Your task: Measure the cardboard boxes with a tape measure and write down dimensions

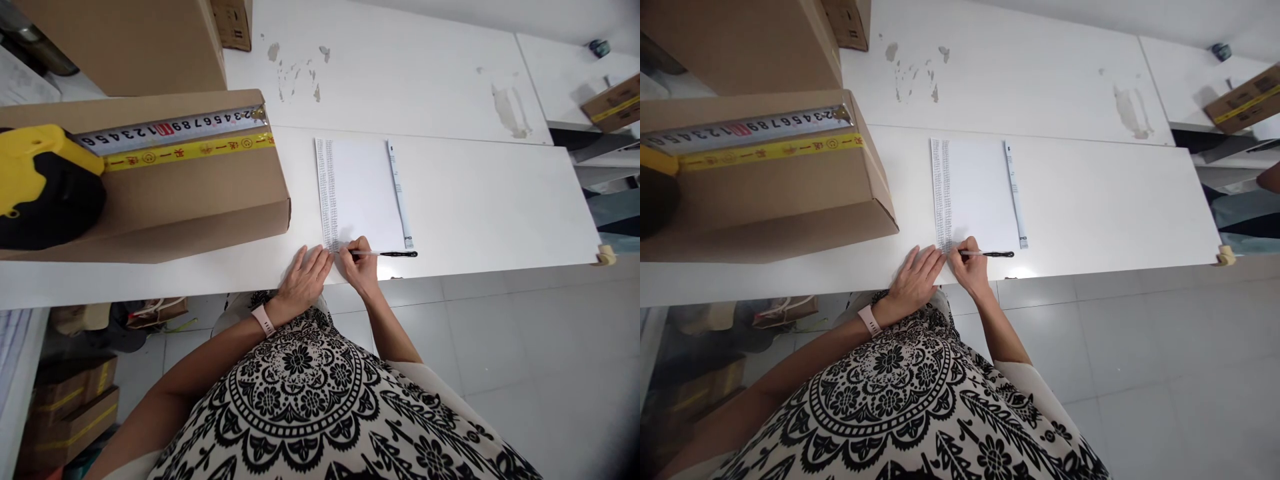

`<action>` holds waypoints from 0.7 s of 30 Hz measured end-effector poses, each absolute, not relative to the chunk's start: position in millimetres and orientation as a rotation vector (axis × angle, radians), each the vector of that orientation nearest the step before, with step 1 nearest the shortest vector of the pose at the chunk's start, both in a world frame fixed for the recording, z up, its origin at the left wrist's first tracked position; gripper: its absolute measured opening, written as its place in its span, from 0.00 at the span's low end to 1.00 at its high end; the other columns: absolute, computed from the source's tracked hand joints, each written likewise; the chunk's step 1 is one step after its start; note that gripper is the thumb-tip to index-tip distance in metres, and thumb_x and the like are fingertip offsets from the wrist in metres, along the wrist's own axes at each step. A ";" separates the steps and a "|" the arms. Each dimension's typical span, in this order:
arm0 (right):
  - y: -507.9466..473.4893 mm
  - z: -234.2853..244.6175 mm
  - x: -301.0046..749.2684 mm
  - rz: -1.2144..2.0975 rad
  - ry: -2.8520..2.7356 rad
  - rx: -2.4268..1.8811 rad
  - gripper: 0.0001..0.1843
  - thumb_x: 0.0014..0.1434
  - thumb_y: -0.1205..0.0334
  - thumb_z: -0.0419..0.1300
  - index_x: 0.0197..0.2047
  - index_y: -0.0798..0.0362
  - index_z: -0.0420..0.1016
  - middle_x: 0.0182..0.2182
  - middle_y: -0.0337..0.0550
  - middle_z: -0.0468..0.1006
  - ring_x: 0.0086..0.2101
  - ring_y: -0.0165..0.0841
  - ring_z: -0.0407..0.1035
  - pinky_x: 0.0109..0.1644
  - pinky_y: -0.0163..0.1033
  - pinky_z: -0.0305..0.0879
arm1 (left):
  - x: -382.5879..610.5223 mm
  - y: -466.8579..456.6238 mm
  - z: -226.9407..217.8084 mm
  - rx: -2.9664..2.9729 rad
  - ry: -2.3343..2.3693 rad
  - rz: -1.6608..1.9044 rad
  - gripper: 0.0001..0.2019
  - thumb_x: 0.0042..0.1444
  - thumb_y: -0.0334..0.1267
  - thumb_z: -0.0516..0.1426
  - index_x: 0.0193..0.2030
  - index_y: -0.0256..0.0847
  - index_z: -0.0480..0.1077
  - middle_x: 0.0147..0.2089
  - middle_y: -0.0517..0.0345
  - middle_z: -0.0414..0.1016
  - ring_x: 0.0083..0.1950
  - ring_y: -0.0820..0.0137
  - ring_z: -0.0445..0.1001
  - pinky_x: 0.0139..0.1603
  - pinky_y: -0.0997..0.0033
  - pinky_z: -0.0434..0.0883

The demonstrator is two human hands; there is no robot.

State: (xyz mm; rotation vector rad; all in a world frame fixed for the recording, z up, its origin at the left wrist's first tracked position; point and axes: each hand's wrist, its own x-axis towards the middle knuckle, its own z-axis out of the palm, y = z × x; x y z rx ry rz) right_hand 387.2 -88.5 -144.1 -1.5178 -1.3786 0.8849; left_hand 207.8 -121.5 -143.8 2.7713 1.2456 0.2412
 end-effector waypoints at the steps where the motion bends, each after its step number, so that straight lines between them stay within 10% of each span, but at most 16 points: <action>1: -88.3 -144.0 387.2 0.886 -1.380 -1.516 0.14 0.62 0.57 0.61 0.30 0.47 0.59 0.20 0.29 0.60 0.22 0.26 0.55 0.27 0.36 0.53 | 207.7 -121.5 -143.4 2.770 1.247 0.238 0.29 0.69 0.35 0.47 0.74 0.26 0.53 0.74 0.37 0.61 0.77 0.54 0.55 0.78 0.43 0.48; 21: -87.8 -142.0 386.5 0.861 -1.360 -1.532 0.14 0.60 0.60 0.62 0.29 0.47 0.59 0.20 0.29 0.60 0.22 0.27 0.55 0.27 0.36 0.53 | 207.4 -121.8 -142.6 2.774 1.228 0.238 0.29 0.69 0.34 0.47 0.74 0.24 0.53 0.74 0.35 0.60 0.77 0.52 0.55 0.78 0.42 0.48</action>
